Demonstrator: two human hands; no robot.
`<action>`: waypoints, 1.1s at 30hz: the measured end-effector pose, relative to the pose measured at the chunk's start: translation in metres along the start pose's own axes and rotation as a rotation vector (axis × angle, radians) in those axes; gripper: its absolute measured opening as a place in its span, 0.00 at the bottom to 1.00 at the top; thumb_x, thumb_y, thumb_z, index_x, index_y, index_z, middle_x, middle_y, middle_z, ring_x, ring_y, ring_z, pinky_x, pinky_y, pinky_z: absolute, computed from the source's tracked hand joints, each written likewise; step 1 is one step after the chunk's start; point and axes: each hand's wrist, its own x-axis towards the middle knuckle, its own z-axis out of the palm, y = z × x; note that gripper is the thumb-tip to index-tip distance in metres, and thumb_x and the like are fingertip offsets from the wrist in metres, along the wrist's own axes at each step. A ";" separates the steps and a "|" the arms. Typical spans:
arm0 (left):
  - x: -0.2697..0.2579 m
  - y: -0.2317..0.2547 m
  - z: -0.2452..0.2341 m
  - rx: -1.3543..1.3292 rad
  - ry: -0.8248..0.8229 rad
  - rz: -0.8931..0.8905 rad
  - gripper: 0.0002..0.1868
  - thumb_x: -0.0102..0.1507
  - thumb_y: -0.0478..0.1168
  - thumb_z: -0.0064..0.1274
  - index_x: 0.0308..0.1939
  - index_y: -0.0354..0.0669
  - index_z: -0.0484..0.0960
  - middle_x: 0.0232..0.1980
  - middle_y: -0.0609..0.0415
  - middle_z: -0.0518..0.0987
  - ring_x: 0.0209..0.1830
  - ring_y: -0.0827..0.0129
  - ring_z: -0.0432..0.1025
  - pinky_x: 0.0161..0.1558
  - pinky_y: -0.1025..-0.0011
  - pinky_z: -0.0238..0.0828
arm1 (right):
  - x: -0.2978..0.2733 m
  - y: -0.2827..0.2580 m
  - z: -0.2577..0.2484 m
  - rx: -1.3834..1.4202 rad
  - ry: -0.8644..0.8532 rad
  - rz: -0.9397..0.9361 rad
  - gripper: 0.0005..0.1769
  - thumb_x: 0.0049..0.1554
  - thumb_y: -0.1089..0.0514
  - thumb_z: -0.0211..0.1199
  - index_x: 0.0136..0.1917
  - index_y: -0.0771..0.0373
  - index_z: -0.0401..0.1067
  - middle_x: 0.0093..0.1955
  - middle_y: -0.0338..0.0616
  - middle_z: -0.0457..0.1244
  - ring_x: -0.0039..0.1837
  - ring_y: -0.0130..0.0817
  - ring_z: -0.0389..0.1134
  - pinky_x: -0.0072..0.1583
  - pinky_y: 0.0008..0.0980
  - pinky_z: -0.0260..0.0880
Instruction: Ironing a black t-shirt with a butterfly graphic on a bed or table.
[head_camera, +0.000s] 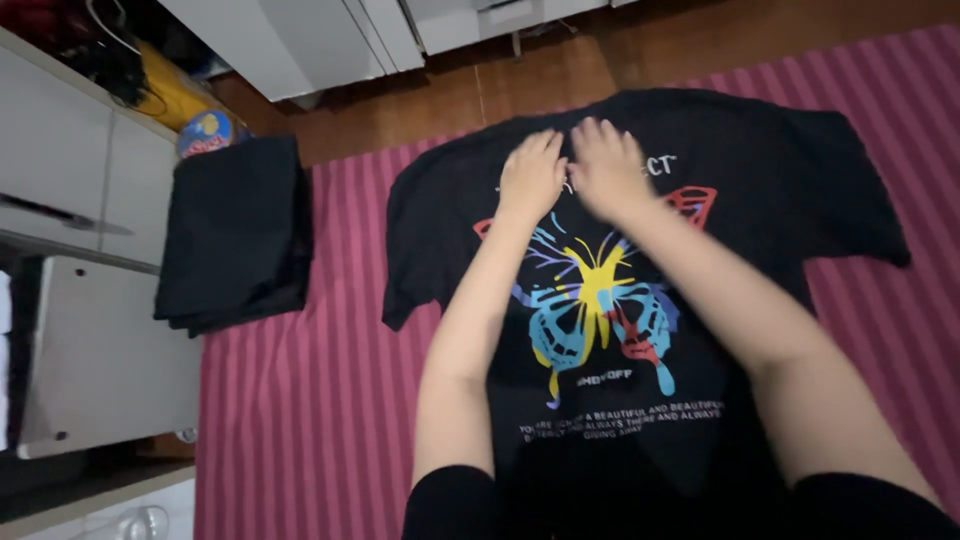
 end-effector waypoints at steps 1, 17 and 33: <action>-0.004 0.003 0.010 0.028 0.047 -0.005 0.21 0.63 0.44 0.50 0.58 0.41 0.81 0.60 0.47 0.80 0.62 0.51 0.73 0.64 0.53 0.66 | -0.004 0.002 -0.001 0.054 -0.068 0.021 0.29 0.52 0.50 0.61 0.64 0.66 0.72 0.66 0.58 0.65 0.66 0.56 0.64 0.61 0.57 0.61; 0.028 -0.049 0.018 0.193 0.228 -0.512 0.04 0.63 0.48 0.60 0.41 0.62 0.84 0.46 0.56 0.74 0.54 0.57 0.69 0.57 0.57 0.67 | 0.027 0.085 0.017 0.161 0.029 0.829 0.09 0.50 0.47 0.78 0.45 0.44 0.82 0.56 0.43 0.61 0.61 0.47 0.60 0.57 0.52 0.56; -0.022 0.053 0.011 0.028 -0.241 0.030 0.44 0.63 0.71 0.50 0.75 0.50 0.68 0.81 0.41 0.57 0.83 0.43 0.48 0.78 0.40 0.42 | -0.034 0.167 -0.044 0.812 -0.489 0.442 0.31 0.65 0.50 0.65 0.77 0.61 0.65 0.73 0.51 0.63 0.73 0.42 0.64 0.70 0.39 0.63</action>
